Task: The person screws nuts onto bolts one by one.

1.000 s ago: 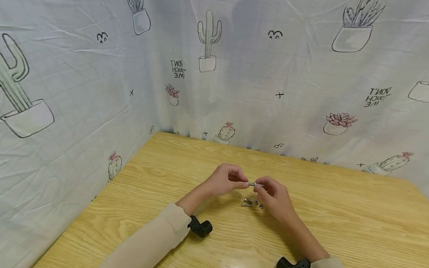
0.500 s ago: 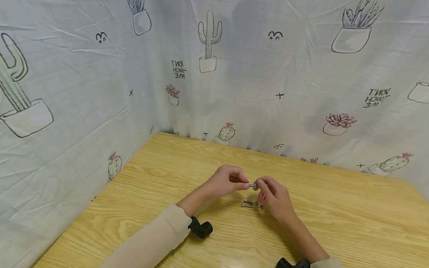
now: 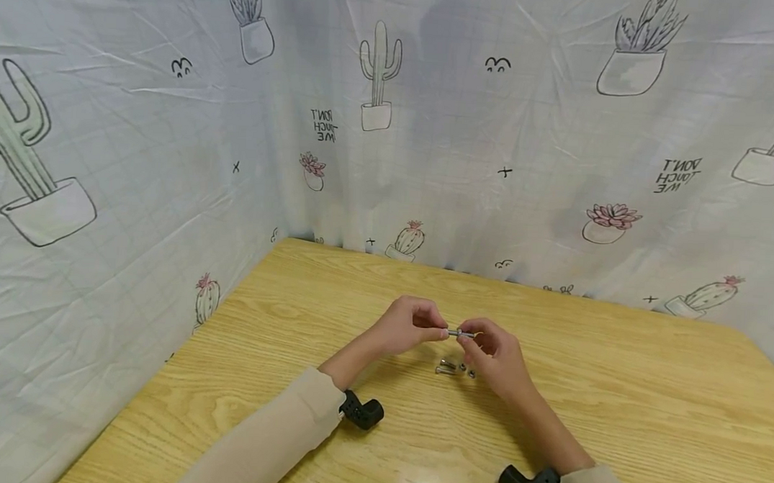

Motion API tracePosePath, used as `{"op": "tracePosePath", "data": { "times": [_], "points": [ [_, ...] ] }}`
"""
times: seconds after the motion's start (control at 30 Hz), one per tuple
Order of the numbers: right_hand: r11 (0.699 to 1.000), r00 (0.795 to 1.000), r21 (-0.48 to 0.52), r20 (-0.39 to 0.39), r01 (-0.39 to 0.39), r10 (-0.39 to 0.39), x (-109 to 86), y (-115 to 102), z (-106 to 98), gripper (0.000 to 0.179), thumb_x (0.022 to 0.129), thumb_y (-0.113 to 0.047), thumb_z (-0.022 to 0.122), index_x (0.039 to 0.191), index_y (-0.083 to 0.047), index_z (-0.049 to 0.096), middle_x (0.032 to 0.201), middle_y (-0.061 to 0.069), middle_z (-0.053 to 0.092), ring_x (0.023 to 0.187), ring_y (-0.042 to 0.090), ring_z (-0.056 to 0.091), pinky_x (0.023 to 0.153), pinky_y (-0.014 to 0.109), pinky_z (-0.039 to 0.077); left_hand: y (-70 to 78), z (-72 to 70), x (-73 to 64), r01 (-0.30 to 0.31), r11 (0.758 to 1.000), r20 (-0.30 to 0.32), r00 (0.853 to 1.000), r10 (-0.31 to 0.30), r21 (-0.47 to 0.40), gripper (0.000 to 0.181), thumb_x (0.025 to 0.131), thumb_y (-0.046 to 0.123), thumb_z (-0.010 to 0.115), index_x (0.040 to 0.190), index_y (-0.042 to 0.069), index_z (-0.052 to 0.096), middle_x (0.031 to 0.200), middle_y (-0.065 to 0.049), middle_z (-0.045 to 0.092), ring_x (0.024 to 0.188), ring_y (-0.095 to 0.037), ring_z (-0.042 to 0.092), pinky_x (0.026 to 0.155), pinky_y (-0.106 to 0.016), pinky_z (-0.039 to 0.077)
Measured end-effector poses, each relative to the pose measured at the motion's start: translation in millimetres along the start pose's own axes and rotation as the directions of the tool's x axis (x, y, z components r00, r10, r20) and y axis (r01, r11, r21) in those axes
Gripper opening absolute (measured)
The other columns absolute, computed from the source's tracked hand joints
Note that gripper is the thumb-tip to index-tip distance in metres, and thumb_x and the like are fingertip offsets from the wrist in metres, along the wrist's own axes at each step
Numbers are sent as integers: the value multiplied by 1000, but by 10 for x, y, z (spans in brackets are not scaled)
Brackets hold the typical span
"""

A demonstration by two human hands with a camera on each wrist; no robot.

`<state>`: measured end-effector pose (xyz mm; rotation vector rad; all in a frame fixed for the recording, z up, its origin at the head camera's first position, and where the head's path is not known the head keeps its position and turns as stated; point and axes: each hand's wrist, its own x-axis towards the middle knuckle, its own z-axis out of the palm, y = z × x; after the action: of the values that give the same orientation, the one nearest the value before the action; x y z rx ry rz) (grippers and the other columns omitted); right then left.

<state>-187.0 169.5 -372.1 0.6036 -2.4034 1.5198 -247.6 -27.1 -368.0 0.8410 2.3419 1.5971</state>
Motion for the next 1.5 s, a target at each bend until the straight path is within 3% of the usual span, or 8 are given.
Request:
{"op": "tracePosePath", "data": {
  "times": [0.37,0.57,0.7,0.8,0.93,1.17,1.37,1.5],
  "points": [
    [1000,999,11,38,-23,23,-25,-20,-4,41,103,-9,44,67,5,59,59,23,54,55,35,50,52,31,47,31,55,-31,-32,999,68,997,33,-8,5,88,13,71,89,8,72,93,-6,71,81,-6,68,76,-22,55],
    [1000,1000,-12,12,-9,9,-26,73,10,27,103,-8,44,91,5,63,66,23,58,57,33,55,53,31,50,27,62,-38,-9,1000,11,1000,9,2,7,88,14,71,87,8,72,92,-5,71,79,-6,67,72,-21,55],
    [999,1000,-37,-10,13,-13,-16,245,27,17,97,-5,56,113,-1,62,89,16,66,64,23,62,57,26,51,16,50,-36,-1,1000,-16,1000,2,20,6,88,14,71,87,8,72,91,-5,70,78,-7,67,72,-21,54],
    [998,999,-56,-16,31,-32,-12,351,35,23,93,-6,63,116,-7,61,107,8,65,71,12,63,60,24,51,6,44,-31,1,1000,-24,1000,0,29,5,88,13,71,88,9,72,91,-5,70,78,-8,67,71,-22,54],
    [997,998,-55,-24,49,-50,-10,396,29,20,92,-9,65,112,-12,63,106,5,65,71,6,61,62,23,50,10,39,-33,10,1000,-22,1000,-9,28,4,89,15,71,88,11,71,92,-4,70,80,-8,67,72,-22,55],
    [999,999,-23,0,40,-40,6,373,14,11,97,-12,58,102,-6,65,88,9,67,65,14,61,58,24,51,22,37,-28,4,1000,-6,1000,-4,5,5,88,15,71,88,10,71,93,-4,71,81,-6,67,75,-22,55],
    [999,998,31,48,27,-28,29,339,20,39,104,-14,44,70,-4,60,57,9,52,49,17,46,48,25,42,39,42,-18,-22,999,61,998,23,-23,5,88,14,71,89,10,71,94,-6,71,82,-7,68,77,-22,55],
    [1000,999,23,34,-5,4,43,327,23,40,105,-18,42,73,-3,60,57,12,51,50,26,48,48,26,43,42,47,-13,-16,1000,54,998,17,-12,4,89,15,71,88,10,71,93,-5,71,81,-7,67,76,-21,55]
  ]
}}
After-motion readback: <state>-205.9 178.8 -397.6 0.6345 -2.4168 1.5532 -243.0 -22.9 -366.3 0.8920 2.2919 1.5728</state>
